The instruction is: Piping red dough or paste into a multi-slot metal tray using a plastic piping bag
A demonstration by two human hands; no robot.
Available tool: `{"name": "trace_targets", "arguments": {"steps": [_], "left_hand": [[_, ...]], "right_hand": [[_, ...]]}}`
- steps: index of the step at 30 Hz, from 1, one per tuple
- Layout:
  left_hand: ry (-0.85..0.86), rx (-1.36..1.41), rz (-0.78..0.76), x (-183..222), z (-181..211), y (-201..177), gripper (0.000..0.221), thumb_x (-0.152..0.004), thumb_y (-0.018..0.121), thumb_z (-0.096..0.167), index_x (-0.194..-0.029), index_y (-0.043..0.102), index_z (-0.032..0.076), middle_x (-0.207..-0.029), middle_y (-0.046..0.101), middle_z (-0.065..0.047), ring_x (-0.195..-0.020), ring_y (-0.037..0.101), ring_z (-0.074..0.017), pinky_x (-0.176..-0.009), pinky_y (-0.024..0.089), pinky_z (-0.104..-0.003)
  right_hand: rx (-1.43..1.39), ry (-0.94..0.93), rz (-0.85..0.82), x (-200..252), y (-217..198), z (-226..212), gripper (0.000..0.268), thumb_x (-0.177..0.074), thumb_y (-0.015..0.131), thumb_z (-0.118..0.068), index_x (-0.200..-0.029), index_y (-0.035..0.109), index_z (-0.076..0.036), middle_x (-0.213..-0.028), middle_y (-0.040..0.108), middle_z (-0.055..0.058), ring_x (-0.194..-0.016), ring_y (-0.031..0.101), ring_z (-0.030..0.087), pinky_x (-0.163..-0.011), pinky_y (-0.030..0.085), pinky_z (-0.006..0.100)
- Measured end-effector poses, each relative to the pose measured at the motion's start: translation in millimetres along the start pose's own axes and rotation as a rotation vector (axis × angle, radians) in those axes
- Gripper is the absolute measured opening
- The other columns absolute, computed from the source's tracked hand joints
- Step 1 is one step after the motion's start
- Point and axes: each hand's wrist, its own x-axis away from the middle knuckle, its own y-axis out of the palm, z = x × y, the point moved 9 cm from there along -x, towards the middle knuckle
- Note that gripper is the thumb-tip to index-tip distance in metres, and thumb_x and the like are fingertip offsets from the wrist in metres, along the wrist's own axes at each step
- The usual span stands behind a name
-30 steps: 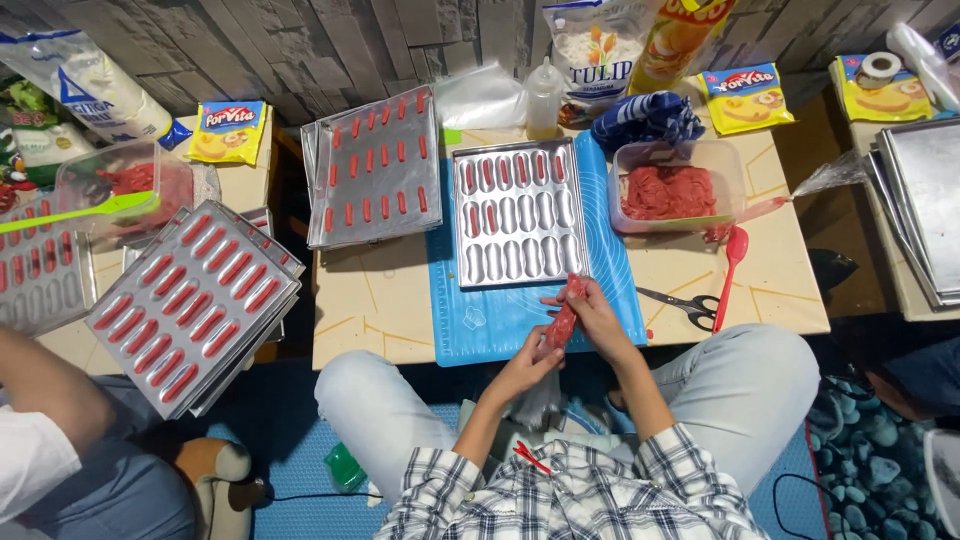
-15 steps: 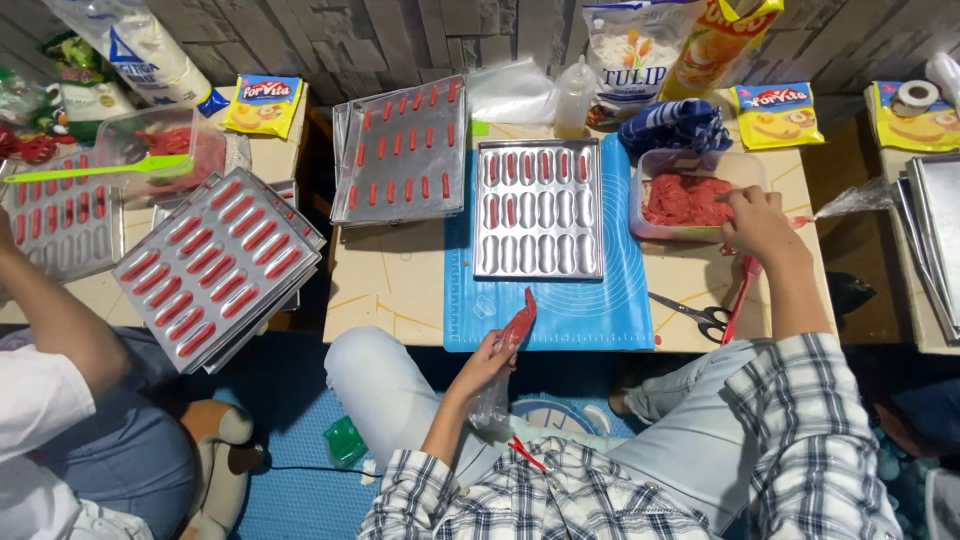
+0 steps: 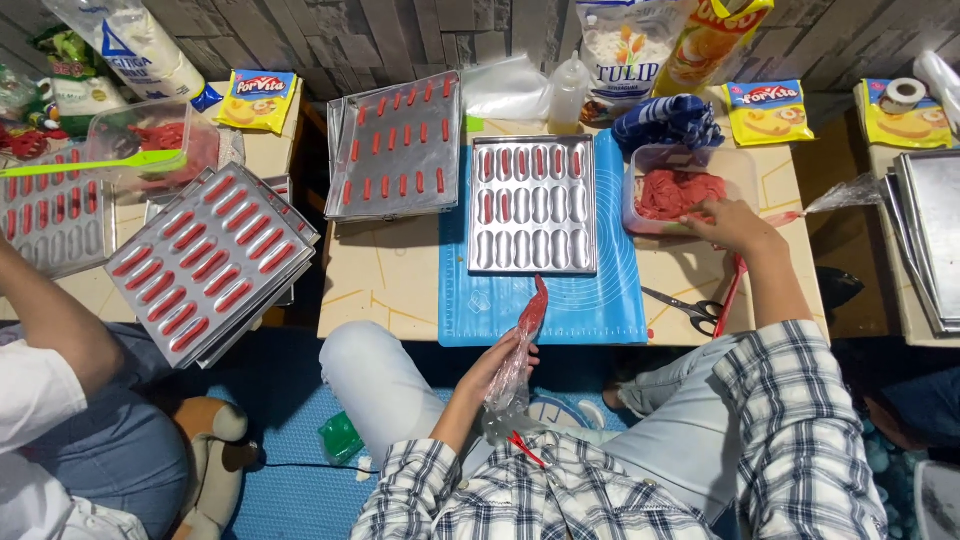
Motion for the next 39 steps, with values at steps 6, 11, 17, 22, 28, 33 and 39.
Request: {"name": "trace_targets", "arguments": {"steps": [6, 11, 17, 22, 28, 33, 39], "left_hand": [[-0.116, 0.002, -0.02, -11.1, -26.2, -12.9, 0.073, -0.098, 0.052, 0.05, -0.152, 0.032, 0.005, -0.108, 0.071, -0.019, -0.076, 0.076, -0.0251, -0.056, 0.065, -0.031], [-0.089, 0.016, -0.081, -18.1, -28.5, -16.5, 0.037, -0.099, 0.056, 0.013, -0.133, 0.046, 0.003, -0.105, 0.067, -0.017, -0.071, 0.065, -0.0162, -0.058, 0.059, -0.026], [-0.067, -0.071, -0.16, -32.4, -17.3, 1.7, 0.039, -0.103, 0.054, 0.019, -0.138, 0.054, 0.002, -0.1, 0.067, -0.012, -0.066, 0.061, -0.0082, -0.057, 0.054, -0.02], [-0.133, -0.127, -0.256, -59.8, -31.8, -3.1, 0.045, -0.108, 0.051, 0.029, -0.144, 0.044, 0.004, -0.111, 0.062, -0.016, -0.072, 0.06, -0.0093, -0.059, 0.048, -0.02], [-0.164, -0.125, -0.259, -69.1, -41.1, -18.3, 0.042, -0.108, 0.049, 0.027, -0.144, 0.046, 0.004, -0.117, 0.065, -0.016, -0.078, 0.068, -0.0104, -0.064, 0.055, -0.02], [-0.174, -0.051, -0.341, -55.7, -35.9, -17.8, 0.047, -0.104, 0.06, 0.042, -0.135, 0.048, 0.008, -0.139, 0.054, -0.029, -0.122, 0.062, -0.0416, -0.085, 0.061, -0.041], [-0.194, -0.152, -0.323, -33.8, -33.6, -30.8, 0.053, -0.109, 0.051, 0.028, -0.151, 0.031, 0.004, -0.126, 0.061, -0.031, -0.116, 0.064, -0.0486, -0.088, 0.056, -0.056]], "right_hand": [[0.209, -0.117, -0.036, -18.7, 27.1, 30.1, 0.035, -0.076, 0.069, 0.001, -0.111, 0.07, -0.007, -0.112, 0.073, 0.011, -0.1, 0.066, 0.033, -0.09, 0.053, 0.041], [0.225, -0.104, 0.052, 10.3, -16.6, 4.7, 0.02, -0.086, 0.061, -0.007, -0.104, 0.07, -0.008, -0.103, 0.074, 0.011, -0.091, 0.066, 0.032, -0.082, 0.053, 0.041], [0.204, -0.2, 0.265, 53.3, -47.2, -35.6, 0.027, -0.092, 0.062, -0.014, -0.119, 0.064, -0.007, -0.112, 0.069, 0.017, -0.094, 0.068, 0.039, -0.08, 0.054, 0.047], [0.251, -0.043, 0.023, 27.5, 57.0, -24.6, 0.038, -0.095, 0.054, -0.05, -0.12, 0.045, -0.022, -0.099, 0.072, 0.021, -0.097, 0.074, 0.046, -0.083, 0.058, 0.06], [0.376, -0.88, 0.138, 117.8, 172.4, -157.6, 0.036, -0.097, 0.041, -0.009, -0.13, 0.037, 0.005, -0.088, 0.065, 0.028, -0.076, 0.07, 0.044, -0.066, 0.056, 0.051], [0.336, -0.632, -0.152, 97.2, 201.9, -162.5, 0.041, -0.095, 0.051, -0.006, -0.133, 0.035, -0.003, -0.117, 0.067, 0.022, -0.079, 0.075, 0.031, -0.069, 0.06, 0.041], [0.267, -0.573, -0.225, 107.8, 183.1, -172.1, 0.045, -0.095, 0.053, -0.008, -0.135, 0.034, 0.0, -0.106, 0.07, 0.022, -0.085, 0.075, 0.034, -0.071, 0.061, 0.044]]}}
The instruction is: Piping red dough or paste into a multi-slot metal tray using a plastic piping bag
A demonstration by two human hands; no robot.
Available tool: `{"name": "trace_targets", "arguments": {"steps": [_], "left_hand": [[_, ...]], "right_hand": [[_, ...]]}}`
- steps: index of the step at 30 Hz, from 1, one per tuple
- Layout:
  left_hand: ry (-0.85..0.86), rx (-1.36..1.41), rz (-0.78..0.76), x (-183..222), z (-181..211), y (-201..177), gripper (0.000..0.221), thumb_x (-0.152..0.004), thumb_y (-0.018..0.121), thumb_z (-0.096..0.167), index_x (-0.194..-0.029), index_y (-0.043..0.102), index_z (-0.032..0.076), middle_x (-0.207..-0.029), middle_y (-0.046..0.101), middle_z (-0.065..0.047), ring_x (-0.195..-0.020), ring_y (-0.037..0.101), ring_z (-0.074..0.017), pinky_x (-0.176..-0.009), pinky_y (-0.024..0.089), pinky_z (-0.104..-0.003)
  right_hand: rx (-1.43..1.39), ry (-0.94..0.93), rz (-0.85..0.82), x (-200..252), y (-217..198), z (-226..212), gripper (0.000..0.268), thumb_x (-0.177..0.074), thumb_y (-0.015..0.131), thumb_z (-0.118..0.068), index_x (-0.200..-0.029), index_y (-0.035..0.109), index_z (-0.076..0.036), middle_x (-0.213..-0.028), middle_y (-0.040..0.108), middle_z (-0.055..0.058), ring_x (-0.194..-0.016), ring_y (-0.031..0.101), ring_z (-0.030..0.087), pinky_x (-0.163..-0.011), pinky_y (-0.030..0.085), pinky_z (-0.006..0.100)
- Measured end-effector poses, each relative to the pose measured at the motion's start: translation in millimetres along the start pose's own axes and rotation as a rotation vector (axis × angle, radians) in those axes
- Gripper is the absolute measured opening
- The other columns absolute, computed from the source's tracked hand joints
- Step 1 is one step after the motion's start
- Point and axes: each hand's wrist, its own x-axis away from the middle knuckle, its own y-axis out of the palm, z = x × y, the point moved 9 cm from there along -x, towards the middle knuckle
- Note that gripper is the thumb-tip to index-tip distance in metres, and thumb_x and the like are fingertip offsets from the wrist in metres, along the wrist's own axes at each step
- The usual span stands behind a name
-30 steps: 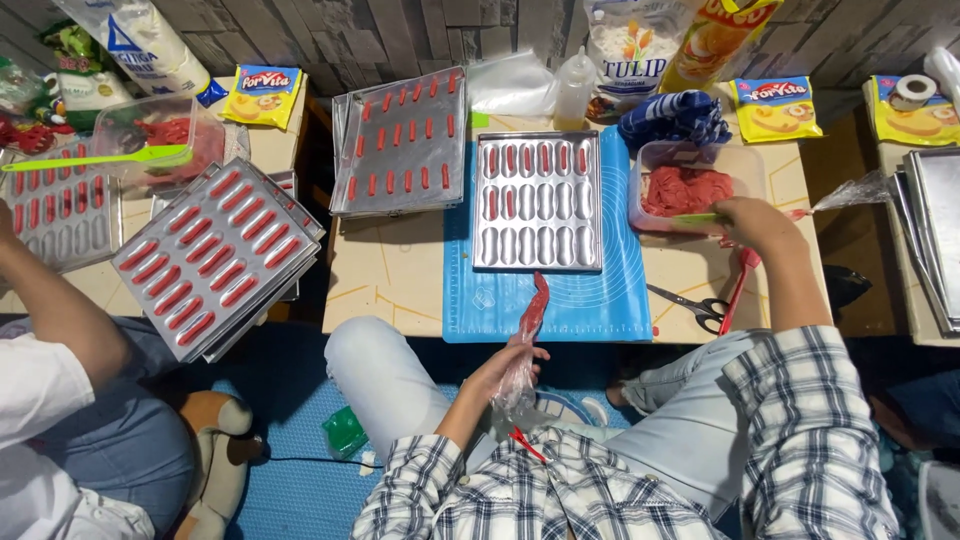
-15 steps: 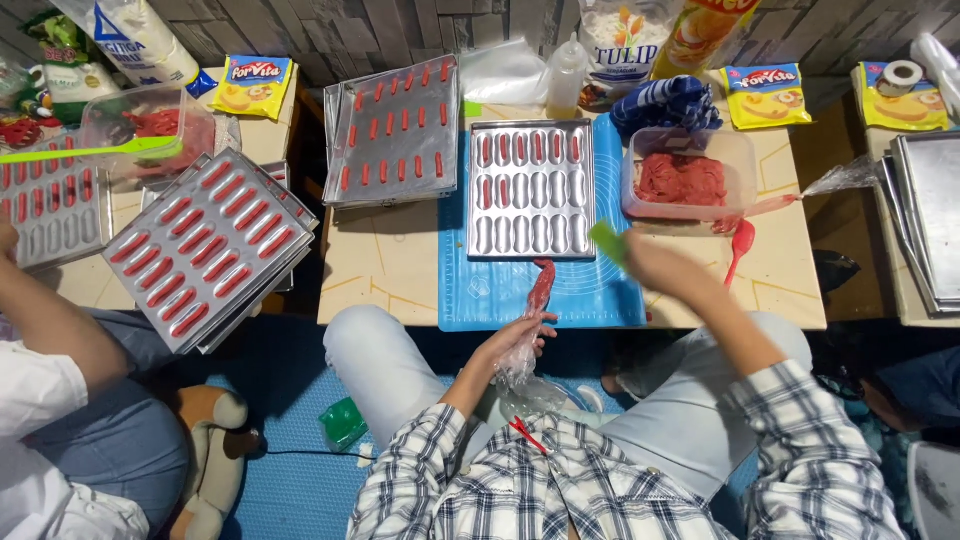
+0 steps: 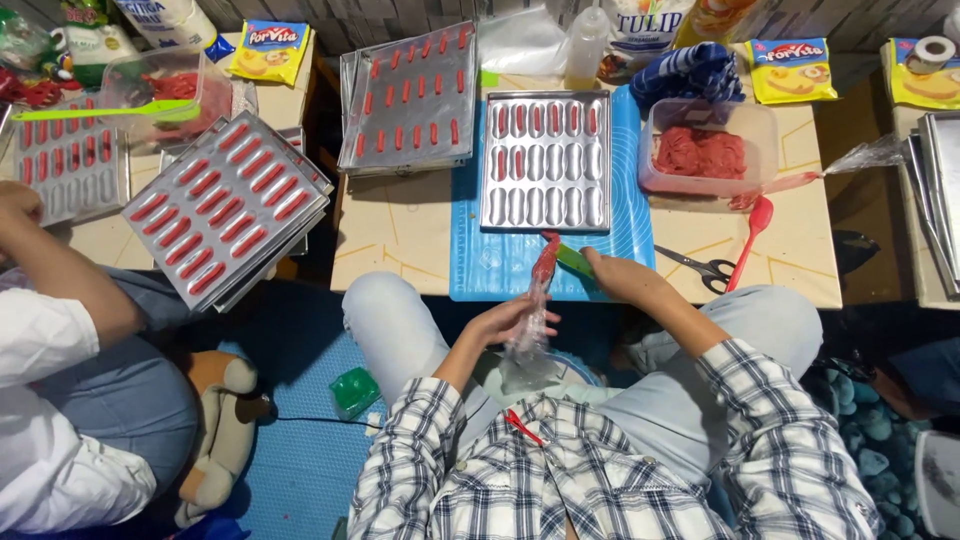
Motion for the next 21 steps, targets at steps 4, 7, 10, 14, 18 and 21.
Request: {"name": "trace_targets", "arguments": {"steps": [4, 7, 10, 14, 18, 21], "left_hand": [[0.039, -0.053, 0.209, -3.8, 4.3, -23.0, 0.024, -0.106, 0.047, 0.021, -0.122, 0.058, 0.007, -0.071, 0.045, 0.001, -0.056, 0.048, -0.0118, -0.063, 0.05, -0.031], [0.06, 0.054, 0.214, -1.9, 1.7, -24.3, 0.025, -0.105, 0.051, 0.021, -0.126, 0.056, 0.008, -0.071, 0.038, 0.003, -0.054, 0.04, -0.0082, -0.063, 0.048, -0.029], [0.064, 0.077, 0.268, -0.1, -1.2, -27.1, 0.039, -0.105, 0.054, 0.024, -0.14, 0.043, 0.011, -0.074, 0.047, -0.004, -0.057, 0.049, -0.0141, -0.065, 0.052, -0.033], [0.097, -0.027, 0.302, -4.3, -1.2, -28.1, 0.04, -0.105, 0.056, 0.03, -0.138, 0.044, 0.011, -0.079, 0.058, -0.007, -0.062, 0.061, -0.017, -0.065, 0.056, -0.033], [0.134, -0.045, 0.247, 0.1, 10.2, -8.0, 0.033, -0.107, 0.05, 0.028, -0.131, 0.053, 0.006, -0.08, 0.053, -0.005, -0.058, 0.049, -0.0104, -0.063, 0.051, -0.03], [0.188, 0.028, 0.215, -4.5, 10.6, -4.7, 0.031, -0.107, 0.055, 0.029, -0.126, 0.054, 0.005, -0.072, 0.047, -0.005, -0.052, 0.04, -0.0072, -0.06, 0.048, -0.026]], "right_hand": [[0.027, 0.002, 0.014, 5.5, -7.6, -9.3, 0.049, -0.094, 0.054, -0.006, -0.138, 0.034, 0.0, -0.107, 0.071, 0.022, -0.087, 0.076, 0.033, -0.073, 0.062, 0.042], [-0.022, 0.0, 0.009, 13.1, -12.0, -14.4, 0.05, -0.093, 0.056, -0.001, -0.138, 0.034, 0.005, -0.107, 0.07, 0.027, -0.089, 0.075, 0.039, -0.075, 0.062, 0.049], [-0.102, 0.048, 0.046, 17.0, -16.9, -11.0, 0.043, -0.098, 0.052, -0.007, -0.137, 0.036, 0.002, -0.1, 0.071, 0.024, -0.085, 0.074, 0.038, -0.073, 0.06, 0.047], [-0.193, 0.114, 0.071, 18.2, -17.0, -1.0, 0.042, -0.1, 0.051, -0.011, -0.138, 0.036, -0.002, -0.093, 0.07, 0.023, -0.082, 0.073, 0.039, -0.07, 0.057, 0.049], [-0.287, 0.186, 0.091, 25.0, -21.0, 5.3, 0.036, -0.103, 0.048, -0.016, -0.135, 0.038, -0.003, -0.086, 0.069, 0.024, -0.078, 0.071, 0.039, -0.07, 0.055, 0.048], [-0.292, 0.209, 0.08, 18.7, -15.4, 11.5, 0.039, -0.103, 0.049, -0.019, -0.137, 0.036, -0.005, -0.088, 0.07, 0.023, -0.081, 0.072, 0.039, -0.073, 0.055, 0.048]]}}
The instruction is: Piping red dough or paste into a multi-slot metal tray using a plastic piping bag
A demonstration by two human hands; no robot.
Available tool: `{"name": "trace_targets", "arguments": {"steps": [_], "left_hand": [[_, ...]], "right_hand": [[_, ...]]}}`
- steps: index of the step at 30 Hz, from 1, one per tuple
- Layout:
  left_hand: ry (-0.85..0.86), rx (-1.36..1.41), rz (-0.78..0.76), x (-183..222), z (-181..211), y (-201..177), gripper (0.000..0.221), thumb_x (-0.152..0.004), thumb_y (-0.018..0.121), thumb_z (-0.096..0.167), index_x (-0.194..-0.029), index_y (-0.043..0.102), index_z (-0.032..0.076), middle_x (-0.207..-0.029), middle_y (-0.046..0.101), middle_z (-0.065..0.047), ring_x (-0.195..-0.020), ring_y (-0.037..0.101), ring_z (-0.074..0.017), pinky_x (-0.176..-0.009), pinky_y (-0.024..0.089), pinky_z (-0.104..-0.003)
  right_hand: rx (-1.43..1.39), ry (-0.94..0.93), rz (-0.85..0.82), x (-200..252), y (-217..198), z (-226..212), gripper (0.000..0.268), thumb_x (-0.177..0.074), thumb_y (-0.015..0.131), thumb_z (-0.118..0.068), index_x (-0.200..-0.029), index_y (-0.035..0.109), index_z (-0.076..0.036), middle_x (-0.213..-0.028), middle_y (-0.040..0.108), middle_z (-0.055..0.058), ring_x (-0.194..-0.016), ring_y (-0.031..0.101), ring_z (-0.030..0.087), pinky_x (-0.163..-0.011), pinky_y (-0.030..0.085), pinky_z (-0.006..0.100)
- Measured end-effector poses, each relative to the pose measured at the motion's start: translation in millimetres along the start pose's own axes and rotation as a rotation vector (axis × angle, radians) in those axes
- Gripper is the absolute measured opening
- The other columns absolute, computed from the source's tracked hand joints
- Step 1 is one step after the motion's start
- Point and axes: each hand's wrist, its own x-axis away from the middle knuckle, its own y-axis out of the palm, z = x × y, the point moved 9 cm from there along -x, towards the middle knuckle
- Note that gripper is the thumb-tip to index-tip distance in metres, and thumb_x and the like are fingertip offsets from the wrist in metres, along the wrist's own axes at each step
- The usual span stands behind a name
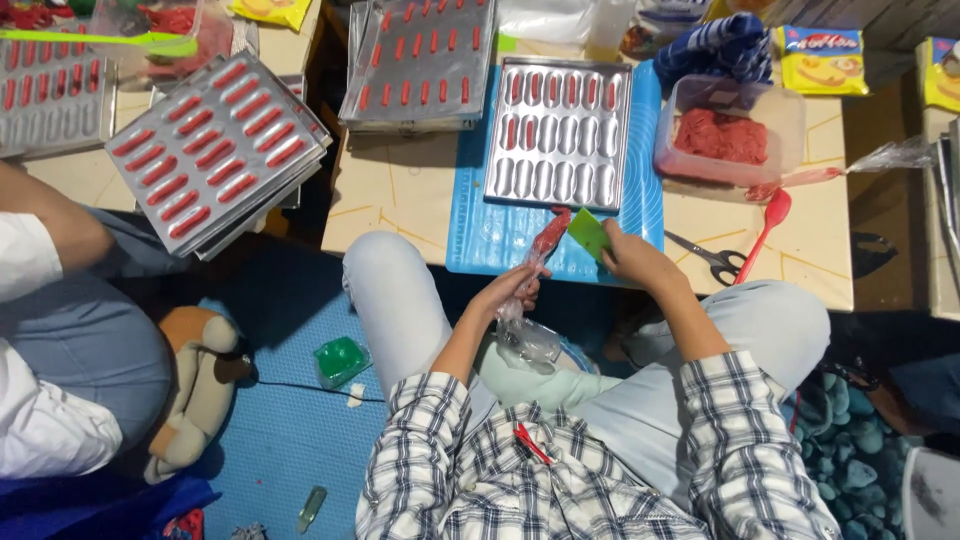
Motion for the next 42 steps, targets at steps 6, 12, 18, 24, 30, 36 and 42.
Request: {"name": "trace_targets", "arguments": {"steps": [6, 12, 18, 24, 30, 36, 42], "left_hand": [[0.057, -0.014, -0.024, -8.0, -3.5, -3.4, 0.037, -0.106, 0.058, 0.036, -0.125, 0.056, 0.005, -0.074, 0.048, -0.004, -0.053, 0.038, -0.0047, -0.061, 0.046, -0.027], [0.05, 0.03, 0.027, -3.1, -3.2, 1.9, 0.032, -0.107, 0.056, 0.029, -0.127, 0.048, 0.005, -0.082, 0.048, -0.007, -0.056, 0.037, -0.0045, -0.068, 0.05, -0.031], [0.037, 0.022, 0.057, -12.9, -14.6, -4.1, 0.036, -0.101, 0.054, 0.015, -0.134, 0.043, 0.006, -0.085, 0.049, -0.007, -0.057, 0.041, -0.0072, -0.072, 0.053, -0.036], [-0.034, -0.117, 0.195, -5.1, -18.8, 1.3, 0.064, -0.09, 0.069, 0.023, -0.142, 0.042, -0.002, -0.119, 0.057, -0.023, -0.099, 0.065, -0.0293, -0.094, 0.05, -0.051], [0.028, -0.323, 0.205, -55.6, -72.6, -61.7, 0.014, -0.096, 0.053, 0.017, -0.1, 0.057, 0.005, -0.085, 0.058, -0.007, -0.071, 0.064, -0.0171, -0.071, 0.057, -0.036], [0.096, -0.767, 0.308, -17.5, -35.0, -19.1, 0.032, -0.092, 0.047, 0.024, -0.073, 0.067, 0.006, -0.06, 0.057, -0.006, -0.057, 0.057, -0.0176, -0.057, 0.05, -0.03], [0.13, -0.864, 0.296, -24.8, -44.0, -29.2, 0.036, -0.096, 0.049, 0.031, -0.075, 0.068, 0.008, -0.061, 0.06, -0.006, -0.057, 0.059, -0.0171, -0.056, 0.051, -0.031]], "right_hand": [[0.063, 0.005, -0.003, 10.5, -7.9, -12.4, 0.035, -0.101, 0.049, -0.015, -0.132, 0.039, -0.004, -0.086, 0.07, 0.025, -0.081, 0.072, 0.041, -0.073, 0.054, 0.049], [0.104, -0.16, 0.123, 32.9, -27.7, -69.6, 0.027, -0.101, 0.049, -0.013, -0.126, 0.042, -0.003, -0.089, 0.066, 0.033, -0.078, 0.068, 0.05, -0.065, 0.055, 0.057], [0.322, -0.356, 0.114, 43.8, 0.8, -117.4, 0.025, -0.1, 0.047, -0.006, -0.125, 0.046, -0.008, -0.1, 0.066, 0.021, -0.084, 0.073, 0.038, -0.07, 0.06, 0.044], [0.464, -0.213, -0.042, 23.7, 41.7, -99.3, 0.04, -0.1, 0.057, -0.019, -0.135, 0.039, -0.014, -0.116, 0.066, 0.023, -0.095, 0.074, 0.039, -0.074, 0.063, 0.045], [0.583, -0.242, 0.002, 17.5, 56.2, -96.8, 0.051, -0.101, 0.059, -0.026, -0.143, 0.034, -0.011, -0.108, 0.065, 0.019, -0.089, 0.075, 0.034, -0.068, 0.063, 0.043], [0.678, -0.311, 0.144, 11.7, 81.1, -86.9, 0.042, -0.102, 0.056, -0.02, -0.14, 0.039, -0.015, -0.108, 0.065, 0.021, -0.096, 0.074, 0.038, -0.066, 0.063, 0.043], [0.69, -0.353, 0.206, 10.3, 86.5, -85.3, 0.038, -0.102, 0.056, -0.016, -0.137, 0.041, -0.017, -0.106, 0.065, 0.023, -0.096, 0.074, 0.04, -0.067, 0.063, 0.043]]}}
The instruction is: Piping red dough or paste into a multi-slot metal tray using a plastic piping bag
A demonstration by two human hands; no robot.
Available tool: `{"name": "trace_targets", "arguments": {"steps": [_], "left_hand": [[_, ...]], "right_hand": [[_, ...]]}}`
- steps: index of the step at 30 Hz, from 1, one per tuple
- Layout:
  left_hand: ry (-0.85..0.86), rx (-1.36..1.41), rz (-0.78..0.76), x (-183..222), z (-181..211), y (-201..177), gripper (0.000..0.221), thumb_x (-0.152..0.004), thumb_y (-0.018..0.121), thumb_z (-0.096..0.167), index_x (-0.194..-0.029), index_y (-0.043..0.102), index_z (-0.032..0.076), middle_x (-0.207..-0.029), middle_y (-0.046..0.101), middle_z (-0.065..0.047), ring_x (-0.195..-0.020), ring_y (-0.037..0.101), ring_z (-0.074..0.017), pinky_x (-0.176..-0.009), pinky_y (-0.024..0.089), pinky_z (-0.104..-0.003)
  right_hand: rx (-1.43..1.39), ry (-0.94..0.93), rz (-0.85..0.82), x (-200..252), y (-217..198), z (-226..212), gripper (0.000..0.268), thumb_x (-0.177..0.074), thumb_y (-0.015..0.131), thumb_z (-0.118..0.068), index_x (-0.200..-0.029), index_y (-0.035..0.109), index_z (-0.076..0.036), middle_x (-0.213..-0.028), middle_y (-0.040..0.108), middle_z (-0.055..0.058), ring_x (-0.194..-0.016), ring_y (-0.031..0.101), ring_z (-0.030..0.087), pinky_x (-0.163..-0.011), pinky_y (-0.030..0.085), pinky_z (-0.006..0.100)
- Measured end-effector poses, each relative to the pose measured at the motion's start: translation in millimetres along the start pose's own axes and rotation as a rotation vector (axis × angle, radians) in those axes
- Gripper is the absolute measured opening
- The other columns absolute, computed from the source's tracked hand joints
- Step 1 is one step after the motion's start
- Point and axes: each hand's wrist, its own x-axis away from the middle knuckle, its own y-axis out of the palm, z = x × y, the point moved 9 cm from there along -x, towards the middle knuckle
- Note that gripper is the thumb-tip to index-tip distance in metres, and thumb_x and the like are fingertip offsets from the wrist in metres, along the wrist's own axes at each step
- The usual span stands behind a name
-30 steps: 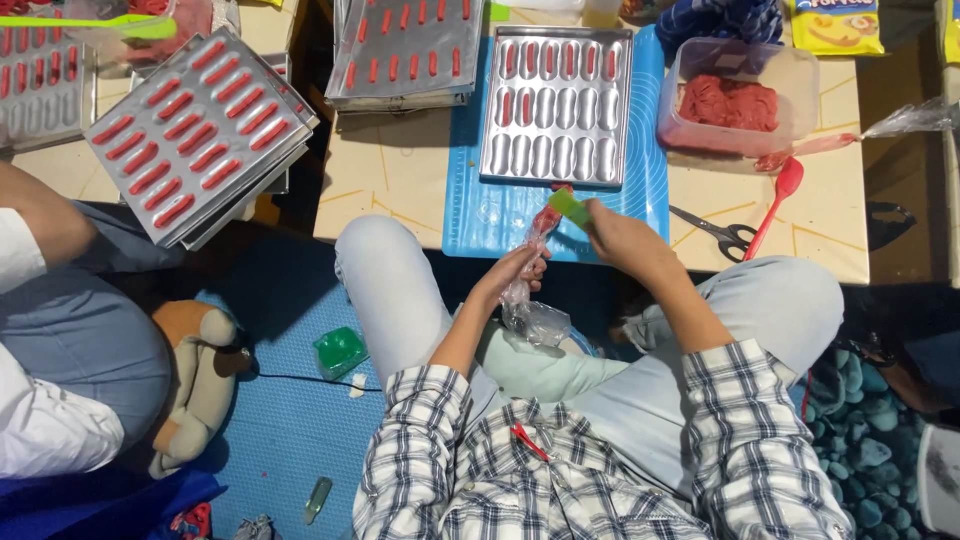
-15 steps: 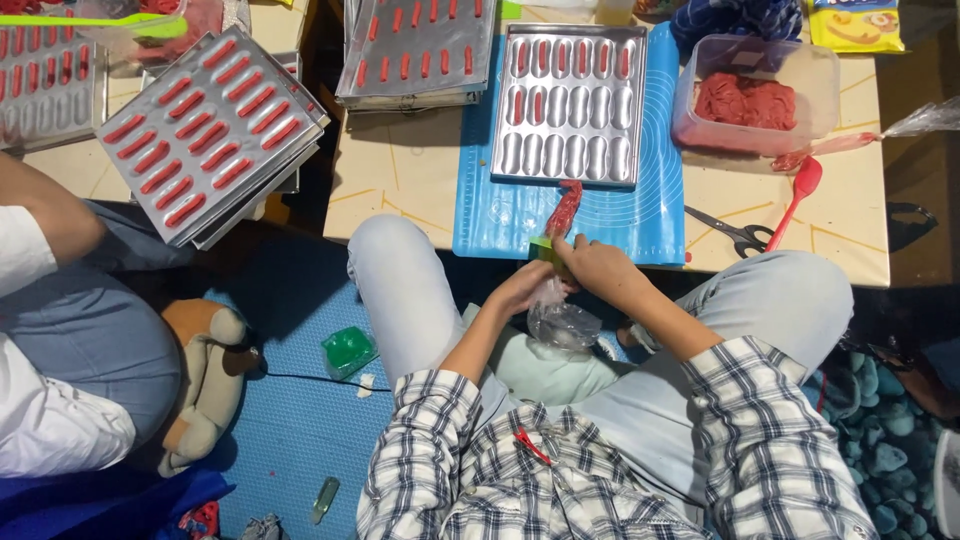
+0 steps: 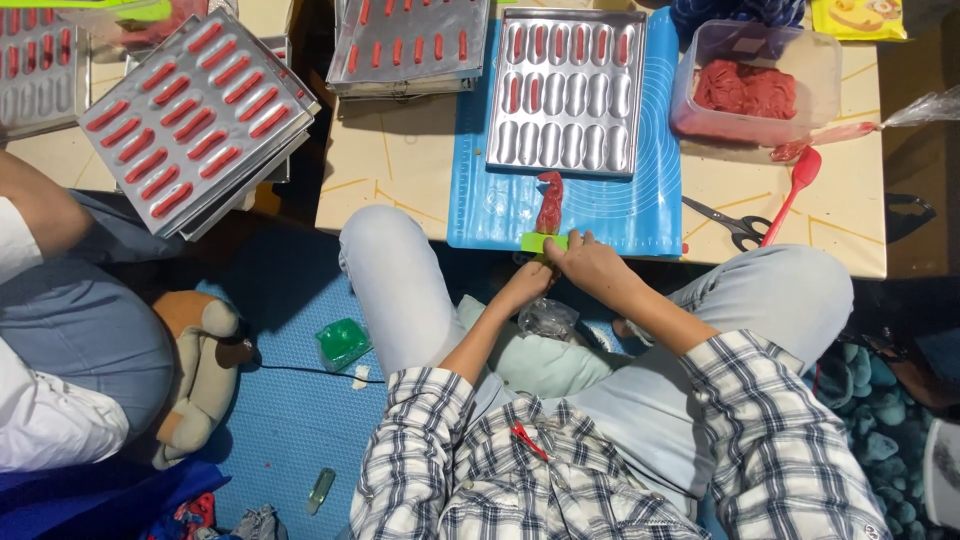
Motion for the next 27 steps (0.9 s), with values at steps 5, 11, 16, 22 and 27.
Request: {"name": "trace_targets", "arguments": {"steps": [5, 11, 16, 22, 27], "left_hand": [[0.058, -0.026, 0.026, 31.4, 47.4, -5.7, 0.035, -0.093, 0.048, 0.025, -0.072, 0.059, 0.0, -0.062, 0.052, -0.013, -0.062, 0.053, -0.0242, -0.058, 0.045, -0.035], [0.114, -0.064, 0.068, 34.7, 50.8, -9.4, 0.034, -0.094, 0.048, 0.024, -0.07, 0.054, 0.0, -0.06, 0.049, -0.011, -0.062, 0.05, -0.0222, -0.056, 0.041, -0.032], [0.16, -0.128, 0.06, 46.7, 63.4, -8.6, 0.034, -0.095, 0.047, 0.022, -0.07, 0.052, -0.001, -0.06, 0.049, -0.012, -0.065, 0.051, -0.0208, -0.056, 0.04, -0.032], [0.192, -0.149, 0.024, 45.2, 62.8, -6.4, 0.031, -0.097, 0.044, 0.021, -0.078, 0.055, -0.001, -0.065, 0.055, -0.02, -0.069, 0.056, -0.0279, -0.062, 0.047, -0.039], [0.247, -0.197, 0.06, 46.3, 66.0, -9.6, 0.029, -0.096, 0.045, 0.019, -0.078, 0.053, -0.002, -0.066, 0.056, -0.025, -0.071, 0.06, -0.032, -0.065, 0.049, -0.041]], "right_hand": [[-0.012, -0.004, 0.035, -2.7, 10.7, -0.6, 0.043, -0.102, 0.053, -0.012, -0.143, 0.038, -0.017, -0.109, 0.063, 0.026, -0.104, 0.07, 0.047, -0.074, 0.063, 0.048], [-0.019, 0.004, 0.048, -5.8, 10.6, -0.5, 0.043, -0.103, 0.052, -0.011, -0.143, 0.037, -0.018, -0.112, 0.062, 0.027, -0.109, 0.068, 0.049, -0.078, 0.062, 0.05], [-0.03, -0.001, 0.109, -7.8, 10.7, -3.9, 0.044, -0.103, 0.053, -0.016, -0.143, 0.035, -0.021, -0.115, 0.058, 0.03, -0.11, 0.065, 0.057, -0.079, 0.062, 0.053], [-0.009, -0.013, 0.144, -14.1, 21.0, -4.0, 0.049, -0.1, 0.056, -0.025, -0.144, 0.035, -0.02, -0.118, 0.057, 0.03, -0.112, 0.063, 0.059, -0.083, 0.061, 0.054], [0.008, 0.011, 0.271, -22.1, 34.0, -3.2, 0.042, -0.103, 0.053, -0.025, -0.142, 0.038, -0.024, -0.115, 0.058, 0.031, -0.107, 0.063, 0.062, -0.079, 0.061, 0.055]]}}
